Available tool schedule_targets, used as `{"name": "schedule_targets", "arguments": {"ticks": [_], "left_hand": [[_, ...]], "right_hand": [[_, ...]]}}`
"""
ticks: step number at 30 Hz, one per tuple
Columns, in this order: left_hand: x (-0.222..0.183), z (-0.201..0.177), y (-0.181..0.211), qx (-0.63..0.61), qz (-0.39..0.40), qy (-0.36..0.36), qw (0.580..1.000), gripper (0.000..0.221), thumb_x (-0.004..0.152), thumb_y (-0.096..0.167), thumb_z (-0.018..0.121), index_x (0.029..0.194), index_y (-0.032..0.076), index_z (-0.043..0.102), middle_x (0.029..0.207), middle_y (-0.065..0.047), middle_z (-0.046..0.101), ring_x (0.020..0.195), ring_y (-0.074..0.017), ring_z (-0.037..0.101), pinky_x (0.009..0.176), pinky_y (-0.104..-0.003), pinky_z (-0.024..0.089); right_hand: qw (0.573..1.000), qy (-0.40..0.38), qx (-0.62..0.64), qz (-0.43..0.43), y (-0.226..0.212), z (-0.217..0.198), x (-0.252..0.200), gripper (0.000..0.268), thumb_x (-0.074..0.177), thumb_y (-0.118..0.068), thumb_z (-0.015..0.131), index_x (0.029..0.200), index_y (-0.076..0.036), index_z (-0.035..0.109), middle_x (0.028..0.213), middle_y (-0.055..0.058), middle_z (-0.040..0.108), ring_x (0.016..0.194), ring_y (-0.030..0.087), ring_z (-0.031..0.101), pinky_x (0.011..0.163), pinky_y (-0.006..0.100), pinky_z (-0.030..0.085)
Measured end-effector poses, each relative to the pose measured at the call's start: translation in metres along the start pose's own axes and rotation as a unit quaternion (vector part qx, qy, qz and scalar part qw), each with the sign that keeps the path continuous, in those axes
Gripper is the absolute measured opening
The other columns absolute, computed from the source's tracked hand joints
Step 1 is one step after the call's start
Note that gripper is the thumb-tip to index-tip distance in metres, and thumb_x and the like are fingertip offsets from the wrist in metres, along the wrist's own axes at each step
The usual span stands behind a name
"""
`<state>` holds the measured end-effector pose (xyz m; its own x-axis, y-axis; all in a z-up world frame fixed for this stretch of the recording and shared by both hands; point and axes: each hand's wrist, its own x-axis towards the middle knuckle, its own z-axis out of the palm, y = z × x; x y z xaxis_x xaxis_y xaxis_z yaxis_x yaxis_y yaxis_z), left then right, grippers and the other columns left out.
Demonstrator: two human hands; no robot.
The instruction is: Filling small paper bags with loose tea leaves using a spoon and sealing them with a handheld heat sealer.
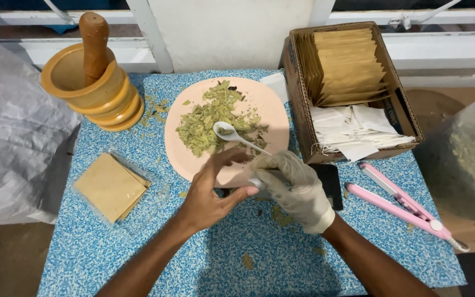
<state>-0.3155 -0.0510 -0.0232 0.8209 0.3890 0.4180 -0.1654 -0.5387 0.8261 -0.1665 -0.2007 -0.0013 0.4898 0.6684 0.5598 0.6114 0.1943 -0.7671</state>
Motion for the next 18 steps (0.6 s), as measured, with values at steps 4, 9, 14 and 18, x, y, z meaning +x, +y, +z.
{"name": "schedule_targets", "arguments": {"ticks": [4, 9, 14, 18], "left_hand": [[-0.002, 0.008, 0.009, -0.055, -0.087, -0.037, 0.994, 0.064, 0.095, 0.016, 0.084, 0.15, 0.001, 0.055, 0.117, -0.03, 0.08, 0.119, -0.0517, 0.076, 0.104, -0.066, 0.061], [-0.006, 0.016, -0.001, -0.038, -0.121, -0.01, 0.992, 0.056, 0.096, 0.019, 0.086, 0.146, 0.006, 0.066, 0.111, -0.022, 0.086, 0.115, -0.0433, 0.08, 0.097, -0.059, 0.066], [-0.006, 0.018, -0.011, 0.014, -0.074, 0.022, 0.997, 0.03, 0.093, 0.026, 0.09, 0.11, 0.002, 0.084, 0.084, -0.018, 0.085, 0.058, -0.0193, 0.075, 0.054, -0.032, 0.06], [-0.004, 0.015, -0.005, 0.041, -0.026, 0.033, 0.998, 0.023, 0.092, 0.02, 0.091, 0.106, 0.002, 0.085, 0.083, -0.019, 0.085, 0.075, -0.0339, 0.083, 0.065, -0.038, 0.066]], "right_hand": [[0.998, 0.005, -0.026, -0.056, -0.012, 0.0, 0.006, 0.009, 0.096, -0.005, 0.085, 0.101, 0.0, 0.08, 0.086, 0.014, 0.077, 0.079, 0.034, 0.078, 0.074, 0.039, 0.066], [0.988, -0.009, -0.054, -0.141, -0.022, -0.005, 0.017, 0.015, 0.104, 0.005, 0.074, 0.105, 0.017, 0.065, 0.078, 0.018, 0.066, 0.073, 0.029, 0.067, 0.076, 0.031, 0.063], [0.981, 0.026, -0.09, -0.17, -0.008, 0.002, 0.01, 0.013, 0.093, -0.007, 0.088, 0.097, 0.001, 0.079, 0.083, 0.012, 0.076, 0.072, 0.031, 0.074, 0.068, 0.035, 0.065], [0.982, 0.034, -0.081, -0.168, -0.002, 0.002, 0.008, 0.011, 0.095, -0.008, 0.086, 0.099, 0.001, 0.08, 0.085, 0.012, 0.077, 0.073, 0.031, 0.075, 0.069, 0.034, 0.065]]}}
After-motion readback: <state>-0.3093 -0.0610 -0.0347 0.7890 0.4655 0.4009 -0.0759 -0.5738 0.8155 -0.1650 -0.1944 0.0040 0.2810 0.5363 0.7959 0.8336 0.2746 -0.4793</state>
